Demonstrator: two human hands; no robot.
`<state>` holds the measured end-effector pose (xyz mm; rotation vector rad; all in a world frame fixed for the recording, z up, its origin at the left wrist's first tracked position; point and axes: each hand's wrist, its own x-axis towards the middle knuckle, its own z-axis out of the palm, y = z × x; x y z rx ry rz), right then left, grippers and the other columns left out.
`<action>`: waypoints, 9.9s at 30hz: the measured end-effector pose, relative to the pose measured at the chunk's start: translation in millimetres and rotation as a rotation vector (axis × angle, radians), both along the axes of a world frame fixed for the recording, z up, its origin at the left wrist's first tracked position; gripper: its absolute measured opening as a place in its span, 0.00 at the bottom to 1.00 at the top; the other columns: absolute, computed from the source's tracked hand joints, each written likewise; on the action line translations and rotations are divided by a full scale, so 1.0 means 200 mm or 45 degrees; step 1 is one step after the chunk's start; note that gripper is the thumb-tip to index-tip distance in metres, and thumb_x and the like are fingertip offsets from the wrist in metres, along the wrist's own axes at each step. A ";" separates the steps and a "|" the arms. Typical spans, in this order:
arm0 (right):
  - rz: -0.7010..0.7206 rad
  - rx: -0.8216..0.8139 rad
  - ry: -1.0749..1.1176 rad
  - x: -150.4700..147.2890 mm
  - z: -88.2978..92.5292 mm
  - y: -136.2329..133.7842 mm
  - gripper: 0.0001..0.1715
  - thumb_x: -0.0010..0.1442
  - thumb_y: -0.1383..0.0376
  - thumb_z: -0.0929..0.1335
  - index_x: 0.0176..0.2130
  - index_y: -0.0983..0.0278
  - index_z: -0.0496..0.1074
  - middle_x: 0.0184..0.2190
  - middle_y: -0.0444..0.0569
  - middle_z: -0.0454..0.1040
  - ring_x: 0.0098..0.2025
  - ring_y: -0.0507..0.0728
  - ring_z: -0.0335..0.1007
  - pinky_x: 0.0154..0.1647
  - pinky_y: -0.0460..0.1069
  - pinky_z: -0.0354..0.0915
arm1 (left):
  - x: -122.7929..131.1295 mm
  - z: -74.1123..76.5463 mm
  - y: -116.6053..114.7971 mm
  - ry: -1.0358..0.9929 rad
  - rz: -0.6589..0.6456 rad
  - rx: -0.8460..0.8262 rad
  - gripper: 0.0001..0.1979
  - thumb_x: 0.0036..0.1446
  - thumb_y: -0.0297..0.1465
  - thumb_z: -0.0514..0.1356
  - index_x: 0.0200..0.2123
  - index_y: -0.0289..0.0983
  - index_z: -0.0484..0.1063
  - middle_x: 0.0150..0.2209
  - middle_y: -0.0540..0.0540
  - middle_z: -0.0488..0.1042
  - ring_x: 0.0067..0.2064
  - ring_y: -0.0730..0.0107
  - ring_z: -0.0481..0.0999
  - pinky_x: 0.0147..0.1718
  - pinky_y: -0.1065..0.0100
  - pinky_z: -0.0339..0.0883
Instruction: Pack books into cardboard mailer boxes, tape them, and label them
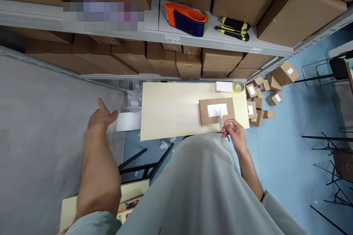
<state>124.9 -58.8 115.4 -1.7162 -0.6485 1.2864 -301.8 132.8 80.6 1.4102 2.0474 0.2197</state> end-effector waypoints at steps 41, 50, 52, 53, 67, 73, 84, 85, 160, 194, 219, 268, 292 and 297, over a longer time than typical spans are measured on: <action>-0.026 0.193 -0.485 0.11 -0.07 0.28 0.15 0.60 0.55 0.74 0.46 0.57 0.78 0.35 0.45 0.82 0.35 0.56 0.79 0.45 0.54 0.77 | 1.07 -0.05 -0.43 -1.269 -0.370 -0.289 0.26 0.53 0.54 0.73 0.41 0.40 0.77 0.42 0.44 0.82 0.44 0.61 0.82 0.46 0.61 0.78; -0.069 0.219 -0.451 0.11 -0.09 0.30 0.17 0.62 0.50 0.74 0.43 0.58 0.78 0.39 0.48 0.84 0.36 0.56 0.79 0.45 0.53 0.77 | 1.06 -0.13 -0.44 -1.351 -0.155 -0.344 0.38 0.46 0.48 0.79 0.57 0.39 0.74 0.53 0.39 0.81 0.46 0.60 0.85 0.55 0.52 0.79; -0.075 0.223 -0.461 0.12 -0.10 0.30 0.16 0.63 0.51 0.74 0.44 0.59 0.78 0.39 0.47 0.84 0.36 0.56 0.80 0.45 0.53 0.77 | 1.06 -0.14 -0.43 -1.333 -0.165 -0.364 0.37 0.46 0.48 0.79 0.54 0.38 0.75 0.54 0.38 0.81 0.46 0.59 0.85 0.56 0.52 0.78; -0.081 0.224 -0.463 0.12 -0.10 0.30 0.16 0.63 0.52 0.74 0.44 0.59 0.78 0.38 0.47 0.84 0.37 0.56 0.80 0.45 0.53 0.77 | 1.06 -0.14 -0.43 -1.333 -0.168 -0.375 0.36 0.46 0.49 0.79 0.53 0.38 0.76 0.54 0.38 0.81 0.46 0.58 0.86 0.56 0.52 0.78; -0.007 0.240 -0.394 0.19 -0.01 0.29 0.20 0.62 0.46 0.75 0.42 0.58 0.78 0.39 0.49 0.83 0.38 0.57 0.81 0.44 0.53 0.78 | 1.16 -0.16 -0.45 -1.277 -0.154 -0.401 0.33 0.46 0.60 0.74 0.40 0.39 0.78 0.34 0.45 0.81 0.37 0.61 0.81 0.43 0.58 0.78; -0.012 0.244 -0.431 0.26 0.00 0.28 0.16 0.65 0.49 0.72 0.39 0.59 0.76 0.38 0.48 0.82 0.38 0.58 0.80 0.45 0.54 0.76 | 1.18 -0.16 -0.45 -1.261 -0.248 -0.413 0.33 0.48 0.63 0.72 0.39 0.39 0.77 0.34 0.45 0.82 0.38 0.60 0.82 0.46 0.57 0.78; -0.010 0.277 -0.615 0.30 -0.07 0.28 0.16 0.68 0.50 0.69 0.39 0.59 0.74 0.44 0.51 0.77 0.41 0.57 0.75 0.46 0.53 0.74 | 1.18 -0.13 -0.50 -1.214 -0.345 -0.456 0.32 0.48 0.61 0.73 0.40 0.39 0.79 0.35 0.45 0.82 0.38 0.60 0.82 0.45 0.59 0.77; -0.004 0.277 -0.619 0.30 -0.07 0.28 0.16 0.68 0.50 0.69 0.39 0.59 0.74 0.43 0.50 0.77 0.41 0.57 0.75 0.45 0.53 0.73 | 1.18 -0.13 -0.50 -1.210 -0.339 -0.447 0.32 0.48 0.61 0.73 0.40 0.39 0.79 0.35 0.45 0.82 0.38 0.60 0.82 0.45 0.59 0.77; 0.067 0.313 -0.408 0.23 0.06 0.03 0.21 0.66 0.44 0.73 0.37 0.58 0.79 0.39 0.49 0.78 0.37 0.57 0.74 0.43 0.54 0.74 | 1.16 -0.20 -0.49 -1.206 -0.261 -0.084 0.27 0.51 0.51 0.73 0.46 0.38 0.81 0.37 0.45 0.80 0.35 0.67 0.78 0.39 0.64 0.76; 0.553 0.111 -0.535 0.59 -0.72 0.70 0.06 0.58 0.66 0.68 0.33 0.62 0.77 0.34 0.47 0.81 0.36 0.56 0.75 0.43 0.51 0.70 | 1.54 -0.67 -0.61 -0.906 0.009 -0.297 0.19 0.52 0.38 0.71 0.43 0.43 0.68 0.31 0.53 0.81 0.33 0.63 0.82 0.41 0.61 0.75; 0.783 0.020 -0.642 0.66 -0.87 0.79 0.07 0.67 0.62 0.66 0.40 0.58 0.76 0.42 0.48 0.79 0.44 0.60 0.75 0.52 0.56 0.72 | 1.75 -0.66 -0.70 -0.505 0.257 -0.047 0.14 0.54 0.34 0.68 0.41 0.45 0.67 0.34 0.51 0.83 0.41 0.58 0.83 0.48 0.58 0.72; 0.533 0.227 -0.383 0.58 -0.56 0.56 0.07 0.61 0.60 0.70 0.35 0.59 0.78 0.54 0.55 0.77 0.61 0.63 0.74 0.61 0.57 0.71 | 1.30 -0.38 -0.58 -0.938 -0.128 -0.179 0.22 0.47 0.46 0.73 0.38 0.43 0.68 0.30 0.51 0.77 0.32 0.66 0.78 0.35 0.64 0.74; 1.058 0.100 -0.748 0.55 -0.81 0.71 0.12 0.60 0.75 0.65 0.32 0.59 0.72 0.44 0.53 0.71 0.56 0.65 0.64 0.65 0.58 0.65 | 1.47 -0.66 -0.71 -0.588 -0.087 -0.365 0.14 0.51 0.34 0.70 0.32 0.45 0.66 0.30 0.52 0.82 0.36 0.56 0.86 0.43 0.59 0.73; 1.096 0.097 -0.780 0.55 -0.82 0.73 0.14 0.61 0.76 0.64 0.32 0.60 0.71 0.43 0.54 0.70 0.55 0.64 0.64 0.65 0.59 0.64 | 1.49 -0.62 -0.69 -0.471 -0.133 -0.371 0.12 0.53 0.33 0.69 0.33 0.45 0.67 0.31 0.52 0.84 0.40 0.56 0.86 0.44 0.61 0.71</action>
